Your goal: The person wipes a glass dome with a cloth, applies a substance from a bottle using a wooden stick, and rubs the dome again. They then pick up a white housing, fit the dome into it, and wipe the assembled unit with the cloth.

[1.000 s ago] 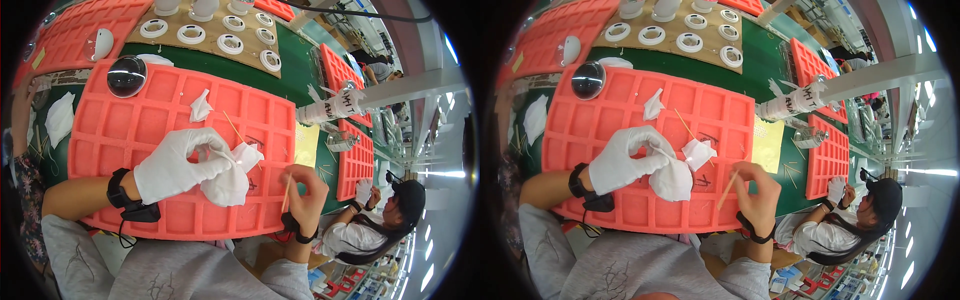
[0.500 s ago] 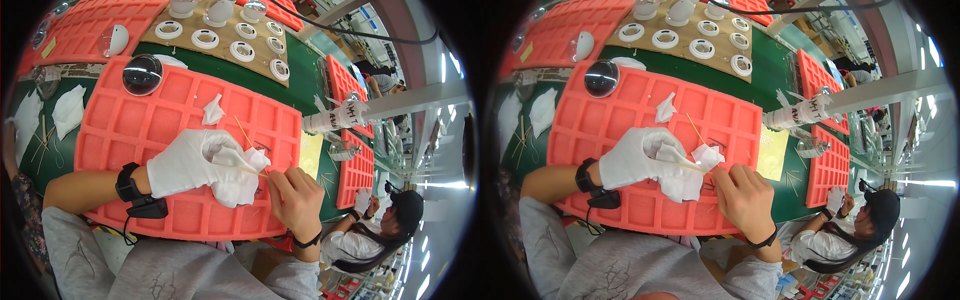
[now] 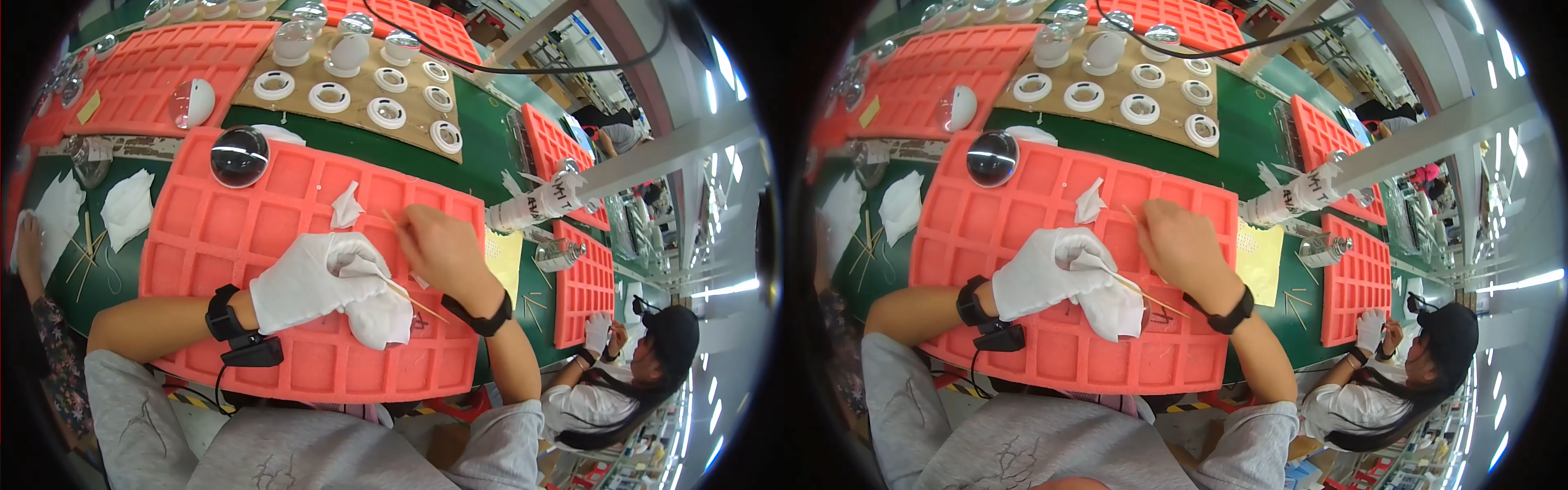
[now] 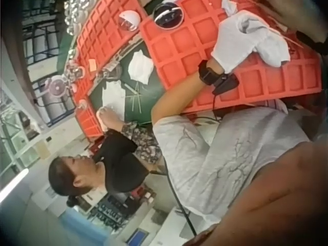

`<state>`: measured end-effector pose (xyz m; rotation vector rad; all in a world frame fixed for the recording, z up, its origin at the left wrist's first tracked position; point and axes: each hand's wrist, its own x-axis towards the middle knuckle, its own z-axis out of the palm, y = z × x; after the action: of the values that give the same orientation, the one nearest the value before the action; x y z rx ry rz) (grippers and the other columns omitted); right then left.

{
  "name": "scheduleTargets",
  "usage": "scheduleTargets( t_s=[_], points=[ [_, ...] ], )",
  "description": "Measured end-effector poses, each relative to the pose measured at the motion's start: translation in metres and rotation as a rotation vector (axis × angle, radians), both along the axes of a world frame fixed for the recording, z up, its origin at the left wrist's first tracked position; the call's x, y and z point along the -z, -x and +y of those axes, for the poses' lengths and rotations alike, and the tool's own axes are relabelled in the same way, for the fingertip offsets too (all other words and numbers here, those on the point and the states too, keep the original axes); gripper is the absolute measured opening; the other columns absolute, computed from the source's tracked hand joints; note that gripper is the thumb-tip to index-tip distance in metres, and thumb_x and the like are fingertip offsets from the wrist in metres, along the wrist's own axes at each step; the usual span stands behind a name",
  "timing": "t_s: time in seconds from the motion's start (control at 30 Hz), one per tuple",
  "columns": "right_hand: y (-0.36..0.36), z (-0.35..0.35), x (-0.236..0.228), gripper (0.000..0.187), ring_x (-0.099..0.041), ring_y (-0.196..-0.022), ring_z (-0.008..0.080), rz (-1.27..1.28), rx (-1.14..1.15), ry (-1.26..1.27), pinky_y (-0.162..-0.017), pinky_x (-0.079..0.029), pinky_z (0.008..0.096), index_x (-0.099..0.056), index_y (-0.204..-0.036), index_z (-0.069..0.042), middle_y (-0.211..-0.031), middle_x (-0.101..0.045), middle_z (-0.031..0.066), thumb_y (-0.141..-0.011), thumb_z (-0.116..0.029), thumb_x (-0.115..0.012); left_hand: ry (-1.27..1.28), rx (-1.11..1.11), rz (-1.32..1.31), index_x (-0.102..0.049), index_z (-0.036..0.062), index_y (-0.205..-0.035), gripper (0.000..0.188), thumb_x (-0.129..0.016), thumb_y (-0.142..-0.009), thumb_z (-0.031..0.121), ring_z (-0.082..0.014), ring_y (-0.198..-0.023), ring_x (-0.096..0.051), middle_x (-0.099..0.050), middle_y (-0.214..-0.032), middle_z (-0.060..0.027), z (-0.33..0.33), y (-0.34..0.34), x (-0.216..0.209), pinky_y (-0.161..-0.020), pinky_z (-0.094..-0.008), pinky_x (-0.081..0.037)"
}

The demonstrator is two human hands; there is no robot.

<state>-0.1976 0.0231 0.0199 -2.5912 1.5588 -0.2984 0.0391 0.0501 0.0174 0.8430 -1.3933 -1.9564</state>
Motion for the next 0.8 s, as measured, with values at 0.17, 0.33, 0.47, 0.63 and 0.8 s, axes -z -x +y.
scheduleTargets(
  t_s=[0.17,0.33,0.47,0.63,0.8],
  points=[
    [0.0,0.032,-0.056,0.012,-0.064,-0.075,0.028,-0.476,0.025,-0.005,-0.072,-0.051,0.0342,-0.06,-0.101,-0.001,-0.088,-0.066,0.0124,-0.089,0.0,-0.062,-0.057,0.002,0.07,-0.067,0.0006,-0.101,0.011,-0.068,-0.091,0.004,-0.0053,-0.071,-0.059,-0.066,-0.086,-0.0009,0.0,-0.003,0.004,-0.061,-0.0225,-0.048],
    [-0.009,0.06,-0.066,0.013,-0.064,-0.075,0.0245,-0.202,-0.201,0.325,-0.069,-0.05,0.0306,-0.061,-0.097,0.0,-0.087,-0.066,0.0127,-0.086,0.006,-0.063,-0.053,-0.013,0.105,-0.067,0.0001,-0.102,0.012,-0.068,-0.091,0.003,-0.0044,-0.073,-0.058,-0.065,-0.085,-0.0005,-0.001,-0.002,0.006,-0.062,-0.0217,-0.047],
    [-0.007,0.074,-0.048,0.013,-0.063,-0.065,0.0221,-0.328,-0.052,0.062,-0.058,-0.048,0.0285,-0.065,-0.093,-0.001,-0.079,-0.065,0.011,-0.083,0.006,-0.068,-0.042,-0.008,0.086,-0.067,-0.0002,-0.103,0.012,-0.068,-0.091,0.002,-0.0034,-0.075,-0.058,-0.065,-0.086,-0.0001,0.0,-0.001,0.007,-0.064,-0.0212,-0.046],
    [-0.012,0.083,-0.031,0.012,-0.059,-0.054,0.0201,-0.291,-0.036,0.091,-0.049,-0.044,0.0285,-0.067,-0.09,-0.002,-0.073,-0.064,0.0094,-0.081,0.005,-0.071,-0.026,-0.014,0.102,-0.067,0.0001,-0.103,0.012,-0.068,-0.091,0.003,-0.0031,-0.077,-0.058,-0.066,-0.086,0.0003,0.001,0.001,0.01,-0.064,-0.0212,-0.046],
    [-0.015,0.084,-0.027,0.014,-0.059,-0.052,0.0193,-0.256,-0.039,0.155,-0.048,-0.045,0.0291,-0.067,-0.091,-0.002,-0.072,-0.064,0.0085,-0.08,0.004,-0.073,-0.031,-0.012,0.093,-0.067,0.0008,-0.103,0.012,-0.069,-0.091,0.004,-0.0031,-0.078,-0.059,-0.066,-0.087,0.0005,0.002,0.0,0.007,-0.066,-0.0213,-0.047]
  ],
)
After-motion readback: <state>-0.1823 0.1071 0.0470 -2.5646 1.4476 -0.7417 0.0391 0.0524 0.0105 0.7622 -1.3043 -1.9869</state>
